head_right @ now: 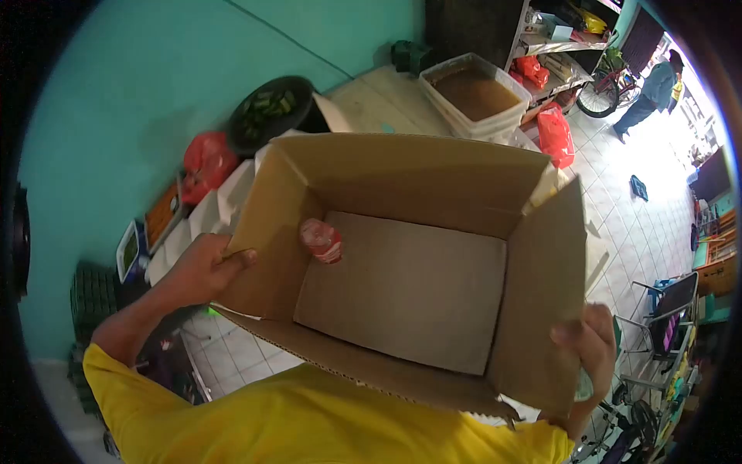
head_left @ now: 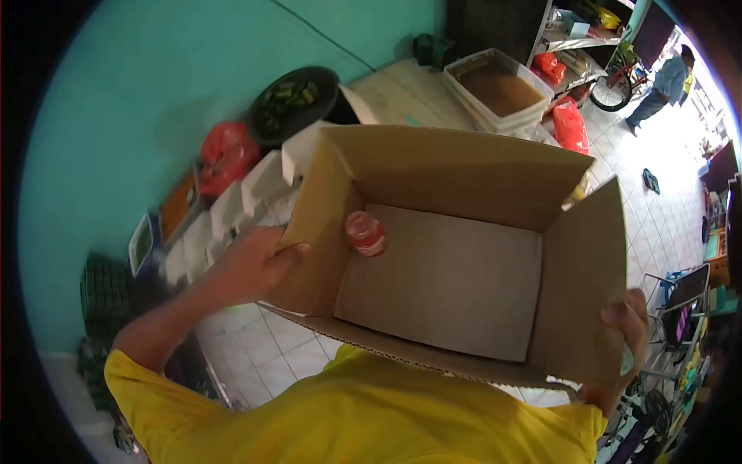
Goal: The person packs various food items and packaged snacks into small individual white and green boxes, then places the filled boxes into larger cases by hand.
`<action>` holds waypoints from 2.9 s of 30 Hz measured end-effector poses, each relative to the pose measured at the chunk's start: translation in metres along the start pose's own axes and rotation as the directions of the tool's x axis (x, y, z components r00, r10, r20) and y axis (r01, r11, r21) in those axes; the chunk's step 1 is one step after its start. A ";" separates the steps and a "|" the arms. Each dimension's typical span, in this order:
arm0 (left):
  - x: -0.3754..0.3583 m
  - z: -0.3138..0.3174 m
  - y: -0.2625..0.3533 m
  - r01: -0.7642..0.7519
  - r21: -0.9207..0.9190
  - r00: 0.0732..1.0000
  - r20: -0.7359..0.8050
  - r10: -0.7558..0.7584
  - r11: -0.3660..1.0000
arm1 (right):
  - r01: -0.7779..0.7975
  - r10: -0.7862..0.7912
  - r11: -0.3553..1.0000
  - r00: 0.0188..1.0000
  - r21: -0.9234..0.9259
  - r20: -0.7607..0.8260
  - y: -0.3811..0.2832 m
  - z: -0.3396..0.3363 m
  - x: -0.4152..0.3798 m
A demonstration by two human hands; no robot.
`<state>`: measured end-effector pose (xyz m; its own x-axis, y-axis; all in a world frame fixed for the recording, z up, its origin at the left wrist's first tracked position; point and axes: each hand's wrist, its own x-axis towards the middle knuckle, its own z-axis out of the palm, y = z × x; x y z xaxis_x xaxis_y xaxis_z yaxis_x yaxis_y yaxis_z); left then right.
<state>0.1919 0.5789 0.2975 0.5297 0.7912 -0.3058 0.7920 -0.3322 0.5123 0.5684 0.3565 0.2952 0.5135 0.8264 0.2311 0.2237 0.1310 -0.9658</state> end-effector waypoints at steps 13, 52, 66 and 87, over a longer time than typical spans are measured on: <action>0.441 -0.150 -0.021 -0.214 0.296 0.976 0.033 0.214 0.931 | -0.489 0.470 0.854 0.871 -0.178 -0.142 0.102 0.127 0.243; 0.366 -0.046 -0.092 -0.267 -0.234 0.827 -0.553 0.098 0.935 | 0.315 0.284 0.646 0.746 -0.695 0.602 0.373 0.359 0.518; 0.337 -0.006 -0.059 -0.144 -0.819 0.940 -0.289 -0.182 0.556 | -0.168 0.073 0.976 0.850 0.137 0.522 0.336 0.334 0.536; 0.370 0.018 -0.053 0.193 -0.981 0.981 0.193 -0.014 0.018 | -0.809 0.613 0.026 0.477 -0.588 -0.630 0.417 0.119 -0.028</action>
<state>0.3513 0.8804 0.1431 0.5673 0.6817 -0.4619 -0.1817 0.6507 0.7372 0.5490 0.4528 -0.1281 0.9037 0.1300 -0.4079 0.0773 -0.9867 -0.1431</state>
